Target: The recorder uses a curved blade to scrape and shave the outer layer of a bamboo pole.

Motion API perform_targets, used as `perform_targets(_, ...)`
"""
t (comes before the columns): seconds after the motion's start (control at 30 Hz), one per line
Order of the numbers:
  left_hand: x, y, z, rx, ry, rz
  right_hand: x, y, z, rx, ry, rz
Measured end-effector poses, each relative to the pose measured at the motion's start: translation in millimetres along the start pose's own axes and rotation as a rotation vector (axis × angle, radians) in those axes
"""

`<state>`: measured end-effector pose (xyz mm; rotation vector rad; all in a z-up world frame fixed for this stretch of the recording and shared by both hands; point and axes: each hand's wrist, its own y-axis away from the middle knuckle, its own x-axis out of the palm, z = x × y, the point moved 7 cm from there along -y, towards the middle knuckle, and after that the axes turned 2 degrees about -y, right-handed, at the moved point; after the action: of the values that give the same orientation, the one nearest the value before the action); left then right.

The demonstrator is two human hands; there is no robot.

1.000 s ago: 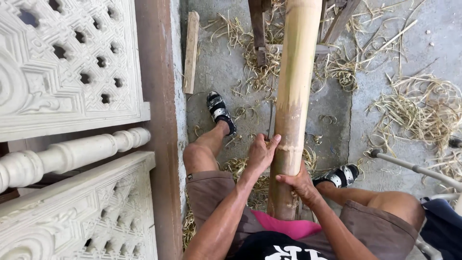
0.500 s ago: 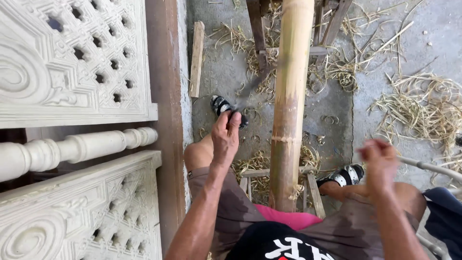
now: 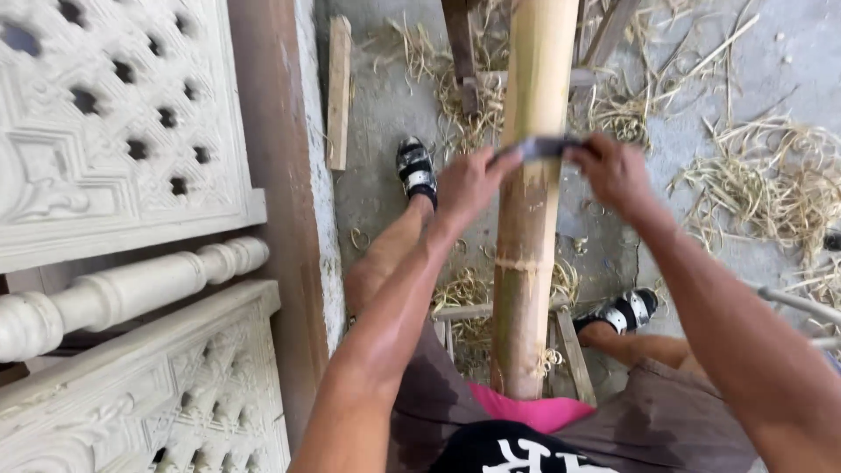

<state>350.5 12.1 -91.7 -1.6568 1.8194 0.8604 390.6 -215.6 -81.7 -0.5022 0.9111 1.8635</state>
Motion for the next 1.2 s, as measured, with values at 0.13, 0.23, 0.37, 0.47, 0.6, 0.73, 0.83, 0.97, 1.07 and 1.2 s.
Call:
perform_targets(0.13, -3.3, -64.2, 5.8, -0.026, -0.046, -0.051, -14.6, -61.6, -6.6, 0.0, -0.014, -0.044)
perform_targets(0.23, -9.8, -68.5, 0.4, 0.077, -0.135, -0.203, -18.5, -63.0, 1.5, -0.108, -0.08, -0.144)
perform_targets(0.37, -3.1, -25.3, -6.5, 0.14, -0.177, -0.236, -1.1, -17.0, -15.5, 0.084, -0.012, -0.157)
perform_targets(0.47, -4.4, 20.4, -19.1, 0.162, -0.216, -0.221, 12.0, 25.7, -20.4, -0.008, 0.012, -0.228)
perform_targets(0.6, -25.4, 92.8, -53.9, 0.245, -0.134, -0.35, 25.5, 90.6, -15.2, -0.16, 0.153, -0.323)
perform_targets(0.73, -12.5, 124.9, -51.9, 0.116, -0.143, -0.141, 49.6, 123.3, -35.6, 0.16, 0.01, -0.11)
perform_targets(0.83, -11.2, 150.0, -57.1, 0.032, -0.163, -0.046, 59.5, 146.8, -38.9, 0.138, 0.001, -0.065)
perform_targets(0.97, -16.4, 169.9, -68.2, 0.117, -0.167, -0.2, 54.1, 164.3, -25.2, -0.015, 0.118, -0.181)
perform_targets(1.07, -5.6, 194.2, -62.5, 0.034, -0.135, -0.042, 80.2, 184.3, -48.8, 0.094, 0.054, -0.06)
perform_targets(1.2, 3.8, 253.1, -63.5, 0.044, -0.115, 0.12, 117.6, 265.7, -66.7, 0.053, -0.068, 0.039)
